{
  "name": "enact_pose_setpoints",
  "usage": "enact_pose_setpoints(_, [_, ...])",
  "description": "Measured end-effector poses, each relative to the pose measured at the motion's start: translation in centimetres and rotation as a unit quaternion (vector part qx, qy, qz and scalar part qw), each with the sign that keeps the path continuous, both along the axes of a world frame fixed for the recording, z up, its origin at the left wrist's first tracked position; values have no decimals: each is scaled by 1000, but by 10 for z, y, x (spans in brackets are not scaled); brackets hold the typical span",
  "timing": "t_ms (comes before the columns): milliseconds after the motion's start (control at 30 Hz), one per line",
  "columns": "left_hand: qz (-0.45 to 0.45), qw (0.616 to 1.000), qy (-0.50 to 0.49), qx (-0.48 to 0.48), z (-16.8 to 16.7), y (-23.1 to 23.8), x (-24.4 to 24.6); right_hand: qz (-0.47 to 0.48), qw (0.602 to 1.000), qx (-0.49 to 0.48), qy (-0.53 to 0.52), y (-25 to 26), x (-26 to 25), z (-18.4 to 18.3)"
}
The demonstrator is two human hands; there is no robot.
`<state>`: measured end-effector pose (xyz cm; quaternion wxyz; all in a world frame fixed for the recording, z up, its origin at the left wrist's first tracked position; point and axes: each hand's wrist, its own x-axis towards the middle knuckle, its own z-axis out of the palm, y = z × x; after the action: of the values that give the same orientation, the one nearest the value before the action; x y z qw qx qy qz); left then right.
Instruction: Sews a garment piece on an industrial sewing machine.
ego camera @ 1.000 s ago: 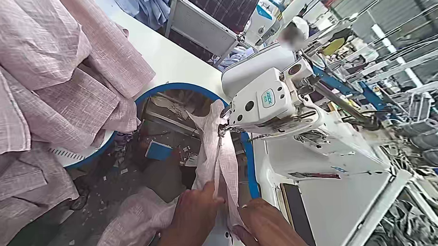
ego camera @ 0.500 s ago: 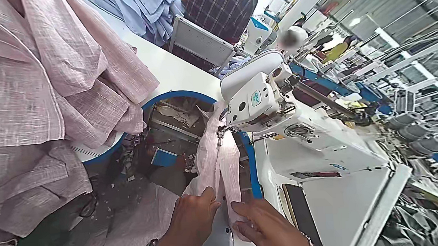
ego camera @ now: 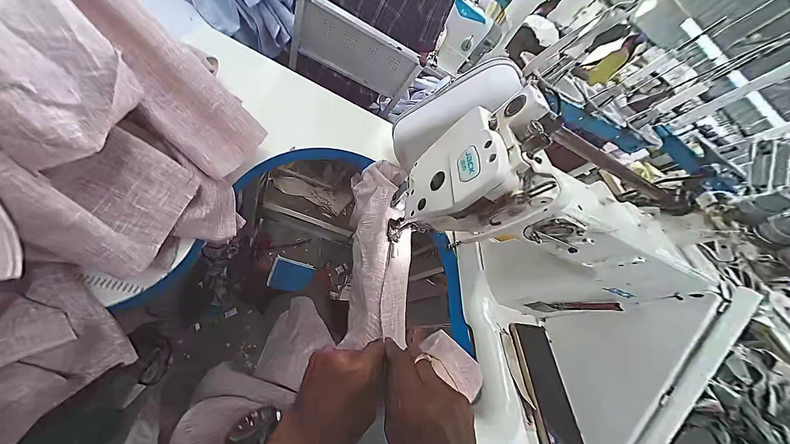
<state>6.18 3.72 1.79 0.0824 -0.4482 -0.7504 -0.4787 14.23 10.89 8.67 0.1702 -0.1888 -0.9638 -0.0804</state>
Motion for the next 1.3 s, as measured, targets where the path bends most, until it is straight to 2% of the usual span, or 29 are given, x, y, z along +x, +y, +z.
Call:
enact_pose_setpoints(133, [39,992,-111,52,-17,18,14,-12,1000,24,1,7,-10,-10])
enact_pose_setpoints(267, [3,982,-172,73,-12,27,0,-23,999,1,46,23,-13,-16])
enact_pose_setpoints(367, [-14,985,-166,31,-5,13,2,-48,997,-59,-20,15,10,1])
enact_pose_setpoints(500, [-63,980,-182,47,-12,12,2,-11,994,-32,-104,9,-3,17])
enact_pose_setpoints(533, [-99,968,-223,65,-15,14,-6,0,993,-21,-113,11,-11,17])
enact_pose_setpoints(600, [-196,916,-340,88,-23,16,-25,15,992,-1,-125,16,-21,14])
enact_pose_setpoints(667, [-247,871,-411,109,-32,23,-37,24,992,23,-121,22,-28,8])
enact_pose_setpoints(733, [-244,853,-441,138,-36,34,-42,24,994,25,-108,28,-38,3])
enact_pose_setpoints(833, [-188,852,-457,173,-32,45,-40,15,998,-23,-63,41,-48,-4])
enact_pose_setpoints(900, [-144,878,-429,155,-26,34,-35,-8,996,-63,-64,50,-34,-3])
enact_pose_setpoints(967, [-110,921,-357,112,-34,5,-39,-44,980,-128,-145,60,-1,4])
enact_pose_setpoints(1000, [-99,938,-321,81,-42,-12,-48,-59,959,-178,-214,75,14,2])
enact_pose_setpoints(1067, [-97,959,-265,-16,-50,-39,-81,-83,884,-286,-360,119,31,-10])
enact_pose_setpoints(1100, [-104,967,-228,-56,-40,-47,-93,-76,880,-279,-378,131,40,-14])
enact_pose_setpoints(1133, [-109,978,-168,-62,-26,-47,-93,-54,908,-225,-349,133,48,-5])
enact_pose_setpoints(1167, [-110,987,-108,-43,-8,-43,-85,0,953,-137,-271,126,49,12])
enact_pose_setpoints(1200, [-108,992,-61,-27,6,-39,-62,51,978,-57,-192,104,52,29])
enact_pose_setpoints(1267, [-92,994,-48,-27,15,-33,4,84,985,-37,-149,33,58,57])
enact_pose_setpoints(1300, [-74,995,-66,-31,13,-29,28,98,982,-57,-154,5,55,57])
